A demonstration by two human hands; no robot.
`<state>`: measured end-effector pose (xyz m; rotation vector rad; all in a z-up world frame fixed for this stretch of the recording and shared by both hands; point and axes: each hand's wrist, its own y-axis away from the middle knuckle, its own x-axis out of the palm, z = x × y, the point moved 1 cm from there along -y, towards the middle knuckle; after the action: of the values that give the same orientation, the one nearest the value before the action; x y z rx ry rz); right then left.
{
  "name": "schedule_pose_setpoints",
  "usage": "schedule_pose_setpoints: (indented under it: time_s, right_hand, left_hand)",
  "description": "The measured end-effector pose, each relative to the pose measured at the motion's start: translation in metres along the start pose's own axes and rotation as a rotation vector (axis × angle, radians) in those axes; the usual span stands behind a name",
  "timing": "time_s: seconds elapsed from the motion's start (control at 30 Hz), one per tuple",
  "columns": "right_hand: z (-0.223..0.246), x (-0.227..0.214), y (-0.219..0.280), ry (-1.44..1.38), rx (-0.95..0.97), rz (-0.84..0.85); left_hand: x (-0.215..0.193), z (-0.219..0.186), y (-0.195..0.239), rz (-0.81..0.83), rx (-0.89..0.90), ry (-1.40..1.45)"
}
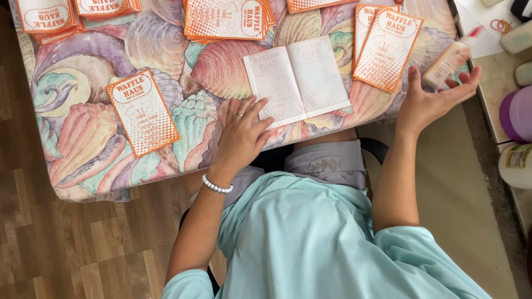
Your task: Applying glue to the edges of paper bags and folding them to complete the assembly process.
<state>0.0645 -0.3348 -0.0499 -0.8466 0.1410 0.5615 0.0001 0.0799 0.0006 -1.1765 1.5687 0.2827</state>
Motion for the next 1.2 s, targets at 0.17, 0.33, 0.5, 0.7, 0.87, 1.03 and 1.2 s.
schedule_pose_setpoints:
  time_s: [0.17, 0.33, 0.5, 0.7, 0.87, 1.03, 1.2]
  right_hand:
    - [-0.047, 0.017, -0.031, 0.121, 0.182, 0.083]
    - [-0.060, 0.024, -0.068, 0.453, 0.240, 0.252]
    - [-0.044, 0.011, -0.061, 0.172, 0.265, 0.211]
    - [0.044, -0.034, -0.044, -0.487, 0.265, 0.146]
    - [0.091, -0.044, -0.046, -0.707, 0.422, 0.200]
    - [0.085, -0.045, -0.036, -0.905, 0.332, -0.013]
    - [0.129, -0.018, 0.021, -0.804, 0.194, 0.112]
  left_hand:
    - [0.000, -0.005, -0.003, -0.051, 0.018, -0.025]
    - [0.007, -0.006, -0.001, -0.041, -0.031, -0.012]
    - [0.004, -0.012, -0.003, -0.131, -0.079, 0.023]
    - [0.012, -0.014, 0.009, -0.158, -0.057, -0.006]
    - [0.016, -0.017, 0.011, -0.212, -0.078, -0.069]
    - [0.024, -0.022, 0.011, -0.185, -0.066, -0.121]
    - [0.025, -0.025, 0.012, -0.263, -0.207, -0.206]
